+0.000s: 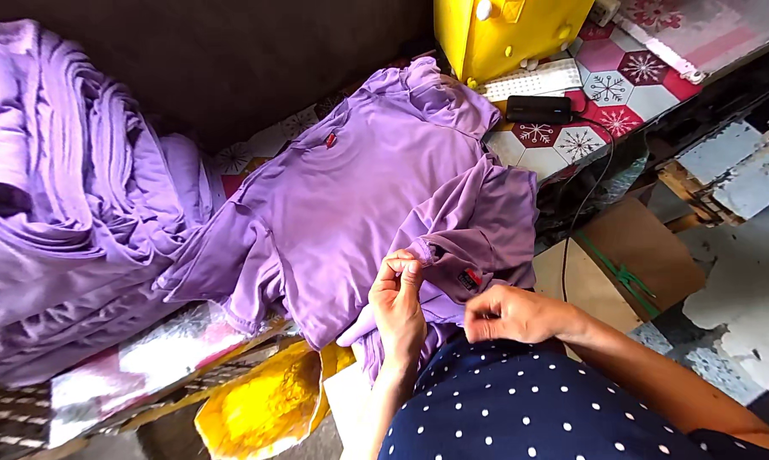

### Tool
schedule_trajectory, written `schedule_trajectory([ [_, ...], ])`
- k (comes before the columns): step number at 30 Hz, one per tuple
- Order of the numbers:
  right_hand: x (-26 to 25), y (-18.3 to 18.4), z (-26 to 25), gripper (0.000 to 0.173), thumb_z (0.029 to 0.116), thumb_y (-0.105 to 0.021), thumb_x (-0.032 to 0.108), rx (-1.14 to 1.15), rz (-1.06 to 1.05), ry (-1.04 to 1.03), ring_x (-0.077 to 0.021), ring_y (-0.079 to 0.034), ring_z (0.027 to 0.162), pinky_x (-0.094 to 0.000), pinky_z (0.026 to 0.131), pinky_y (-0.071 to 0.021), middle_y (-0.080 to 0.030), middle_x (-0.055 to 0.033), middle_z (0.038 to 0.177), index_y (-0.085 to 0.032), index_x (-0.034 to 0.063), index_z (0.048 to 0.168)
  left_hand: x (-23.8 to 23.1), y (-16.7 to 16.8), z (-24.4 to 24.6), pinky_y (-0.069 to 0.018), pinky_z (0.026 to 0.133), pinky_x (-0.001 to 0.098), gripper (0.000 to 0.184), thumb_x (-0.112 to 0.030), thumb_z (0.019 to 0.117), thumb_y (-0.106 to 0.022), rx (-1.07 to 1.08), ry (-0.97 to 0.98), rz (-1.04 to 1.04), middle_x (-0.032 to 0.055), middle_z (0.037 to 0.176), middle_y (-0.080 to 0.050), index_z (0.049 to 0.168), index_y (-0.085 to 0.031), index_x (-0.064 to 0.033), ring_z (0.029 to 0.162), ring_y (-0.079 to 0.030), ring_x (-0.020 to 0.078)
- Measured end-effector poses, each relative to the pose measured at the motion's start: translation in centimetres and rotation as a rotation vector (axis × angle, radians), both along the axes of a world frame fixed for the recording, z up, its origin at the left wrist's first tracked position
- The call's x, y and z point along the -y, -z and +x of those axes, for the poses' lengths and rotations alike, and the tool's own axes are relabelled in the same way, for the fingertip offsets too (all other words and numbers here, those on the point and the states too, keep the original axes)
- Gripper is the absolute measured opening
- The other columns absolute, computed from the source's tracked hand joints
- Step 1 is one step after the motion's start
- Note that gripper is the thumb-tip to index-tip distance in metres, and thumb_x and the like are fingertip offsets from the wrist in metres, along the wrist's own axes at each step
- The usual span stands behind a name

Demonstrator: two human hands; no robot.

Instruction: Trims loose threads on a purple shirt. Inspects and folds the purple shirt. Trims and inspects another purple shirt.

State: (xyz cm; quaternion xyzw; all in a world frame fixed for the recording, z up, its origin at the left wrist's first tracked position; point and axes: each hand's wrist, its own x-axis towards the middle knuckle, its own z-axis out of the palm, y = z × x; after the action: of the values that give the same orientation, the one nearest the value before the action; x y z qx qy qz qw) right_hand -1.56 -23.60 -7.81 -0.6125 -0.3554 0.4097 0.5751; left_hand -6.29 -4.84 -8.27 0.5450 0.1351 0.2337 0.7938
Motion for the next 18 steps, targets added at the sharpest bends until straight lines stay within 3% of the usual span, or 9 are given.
schedule_trajectory([
  [2, -1.0, -0.3, -0.7, 0.037, 0.1092, -0.039, 0.039, -0.227, 0.041, 0.170, 0.0088, -0.037, 0.052, -0.0105, 0.049, -0.0308, -0.044, 0.0160, 0.064, -0.062, 0.0125, 0.096, 0.2, -0.4, -0.1, -0.0564, 0.075, 0.0204, 0.025, 0.000, 0.0974, -0.056, 0.001, 0.015, -0.025, -0.0043, 0.089, -0.067, 0.078, -0.064, -0.0136, 0.084, -0.065, 0.0034],
  [3, -1.7, -0.8, -0.9, 0.043, 0.1101, -0.029, 0.041, -0.336, 0.067, 0.211, 0.0078, -0.035, 0.049, -0.0103, 0.046, -0.0298, -0.043, 0.0158, 0.063, -0.060, 0.0137, 0.097, 0.3, -0.5, -0.1, -0.0560, 0.074, 0.0201, 0.025, 0.001, 0.0975, -0.056, 0.006, 0.023, -0.032, -0.0038, 0.088, -0.067, 0.078, -0.064, -0.0134, 0.084, -0.065, 0.0036],
  [5, -3.0, -1.8, -1.3, 0.045, 0.1112, -0.022, 0.037, -0.431, 0.084, 0.251, 0.0054, -0.034, 0.048, -0.0117, 0.045, -0.0297, -0.043, 0.0135, 0.065, -0.058, 0.0141, 0.095, 0.6, -0.7, -0.2, -0.0559, 0.073, 0.0198, 0.025, 0.001, 0.0978, -0.055, 0.012, 0.030, -0.039, -0.0026, 0.088, -0.067, 0.079, -0.063, -0.0122, 0.082, -0.065, 0.0042],
  [9, -4.6, -2.2, -1.5, 0.044, 0.1123, -0.022, 0.033, -0.538, 0.116, 0.313, 0.0028, -0.036, 0.048, -0.0130, 0.045, -0.0301, -0.043, 0.0109, 0.064, -0.055, 0.0143, 0.090, 0.9, -1.0, -0.3, -0.0566, 0.071, 0.0204, 0.023, 0.001, 0.0992, -0.053, 0.002, 0.045, -0.056, -0.0010, 0.089, -0.067, 0.081, -0.062, -0.0105, 0.080, -0.065, 0.0051],
  [18, -4.9, -1.6, -1.7, 0.044, 0.1117, -0.025, 0.034, -0.700, 0.201, 0.351, 0.0029, -0.037, 0.045, -0.0125, 0.043, -0.0309, -0.042, 0.0104, 0.060, -0.055, 0.0145, 0.086, 1.5, -1.5, 0.0, -0.0532, 0.058, 0.0181, 0.024, 0.000, 0.1031, -0.048, -0.023, 0.063, -0.128, -0.0003, 0.080, -0.065, 0.085, -0.061, -0.0079, 0.063, -0.061, 0.0036],
])
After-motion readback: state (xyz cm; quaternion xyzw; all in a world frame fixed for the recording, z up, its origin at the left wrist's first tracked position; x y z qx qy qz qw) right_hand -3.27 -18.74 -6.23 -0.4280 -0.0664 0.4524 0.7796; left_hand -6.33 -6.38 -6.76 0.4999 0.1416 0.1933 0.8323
